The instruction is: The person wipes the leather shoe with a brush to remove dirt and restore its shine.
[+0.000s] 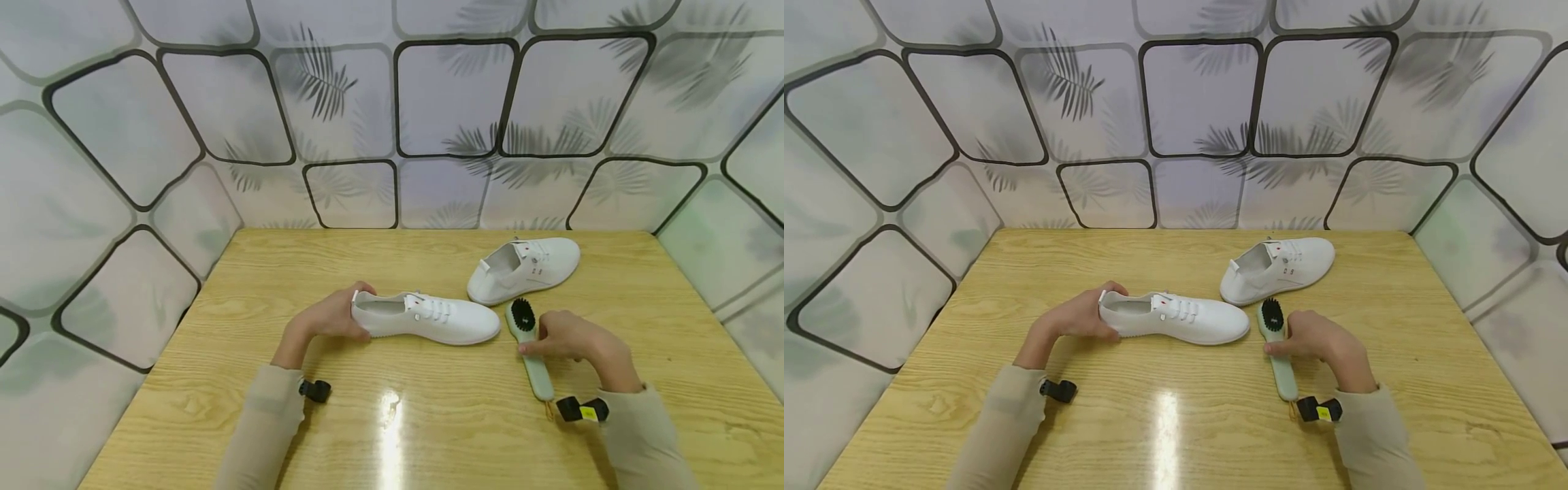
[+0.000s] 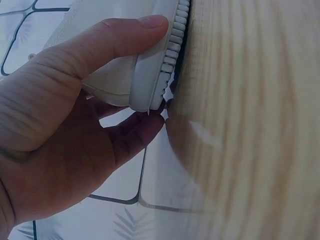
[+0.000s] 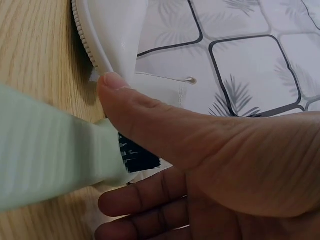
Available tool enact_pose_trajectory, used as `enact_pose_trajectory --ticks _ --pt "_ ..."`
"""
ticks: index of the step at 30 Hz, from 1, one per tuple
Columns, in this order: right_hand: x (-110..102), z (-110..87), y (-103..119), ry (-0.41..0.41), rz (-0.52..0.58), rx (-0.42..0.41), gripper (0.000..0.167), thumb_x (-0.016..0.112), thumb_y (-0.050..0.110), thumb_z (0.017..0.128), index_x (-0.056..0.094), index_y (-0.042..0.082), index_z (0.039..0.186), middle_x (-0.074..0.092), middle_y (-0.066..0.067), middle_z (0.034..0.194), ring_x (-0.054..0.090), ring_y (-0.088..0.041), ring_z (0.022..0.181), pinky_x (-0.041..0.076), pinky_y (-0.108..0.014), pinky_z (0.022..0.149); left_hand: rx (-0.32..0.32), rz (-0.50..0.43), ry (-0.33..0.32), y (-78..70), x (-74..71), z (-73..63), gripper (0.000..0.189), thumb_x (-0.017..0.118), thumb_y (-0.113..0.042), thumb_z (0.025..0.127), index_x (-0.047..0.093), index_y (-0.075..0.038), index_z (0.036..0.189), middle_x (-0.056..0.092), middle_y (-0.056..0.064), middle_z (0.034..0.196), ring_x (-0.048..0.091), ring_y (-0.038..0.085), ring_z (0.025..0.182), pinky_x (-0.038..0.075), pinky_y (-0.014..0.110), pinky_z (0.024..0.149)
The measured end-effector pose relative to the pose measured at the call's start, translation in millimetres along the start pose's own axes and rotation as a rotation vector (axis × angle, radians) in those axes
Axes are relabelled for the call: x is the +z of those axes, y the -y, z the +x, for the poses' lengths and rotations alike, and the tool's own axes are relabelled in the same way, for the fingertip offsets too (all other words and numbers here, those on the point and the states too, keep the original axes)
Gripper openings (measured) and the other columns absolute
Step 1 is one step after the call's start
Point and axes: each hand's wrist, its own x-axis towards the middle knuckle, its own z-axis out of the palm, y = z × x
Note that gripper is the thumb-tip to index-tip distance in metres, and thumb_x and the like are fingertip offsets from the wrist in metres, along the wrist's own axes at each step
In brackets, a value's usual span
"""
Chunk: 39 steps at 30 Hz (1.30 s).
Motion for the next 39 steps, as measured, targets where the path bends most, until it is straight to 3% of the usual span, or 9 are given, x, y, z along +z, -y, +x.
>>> enact_pose_trajectory --ticks 8,15,26,31,39 --pt "3.5 0.0 5.7 -0.005 -0.013 0.023 0.047 0.074 0.045 0.086 0.050 0.015 0.060 0.037 0.005 0.055 0.037 -0.010 0.045 0.034 -0.025 0.044 -0.002 -0.025 0.048 4.0 -2.0 -0.4 0.079 0.086 -0.007 0.069 0.045 -0.009 0.137 0.057 0.007 0.126 0.052 0.022 0.108 0.042 0.039 0.095" --pt "4.1 0.4 6.6 -0.002 -0.031 0.031 0.049 0.074 0.047 0.086 0.056 0.011 0.058 0.039 0.006 0.051 0.040 -0.011 0.042 0.036 -0.025 0.042 0.044 0.071 0.036 10.8 -3.7 -2.1 0.074 0.088 -0.011 0.066 0.052 -0.004 0.130 0.058 0.009 0.125 0.047 0.026 0.112 0.034 0.046 0.101" --pt "8.4 3.6 4.5 0.009 -0.001 0.035 0.044 0.075 0.039 0.088 0.053 0.012 0.060 0.037 0.005 0.051 0.047 -0.013 0.041 0.043 -0.028 0.042 0.023 0.137 0.025 7.0 -1.9 0.7 0.073 0.090 -0.018 0.067 0.052 -0.009 0.128 0.058 0.004 0.121 0.047 0.026 0.109 0.028 0.050 0.107" --pt "8.7 5.1 4.6 -0.011 0.013 0.011 0.044 0.075 0.036 0.088 0.054 0.011 0.059 0.041 0.004 0.049 0.050 -0.014 0.038 0.043 -0.028 0.041 0.033 0.132 0.019 6.7 -1.9 1.2 0.069 0.090 -0.017 0.065 0.055 -0.009 0.124 0.060 0.002 0.117 0.049 0.022 0.104 0.032 0.047 0.103" --pt "8.6 7.9 5.3 -0.028 0.009 0.007 0.041 0.074 0.035 0.088 0.055 0.010 0.061 0.046 0.002 0.051 0.048 -0.014 0.040 0.042 -0.028 0.042 0.048 0.021 0.051 5.3 -3.0 -0.6 0.068 0.090 -0.015 0.068 0.056 -0.009 0.126 0.062 0.003 0.115 0.057 0.018 0.099 0.046 0.038 0.090"
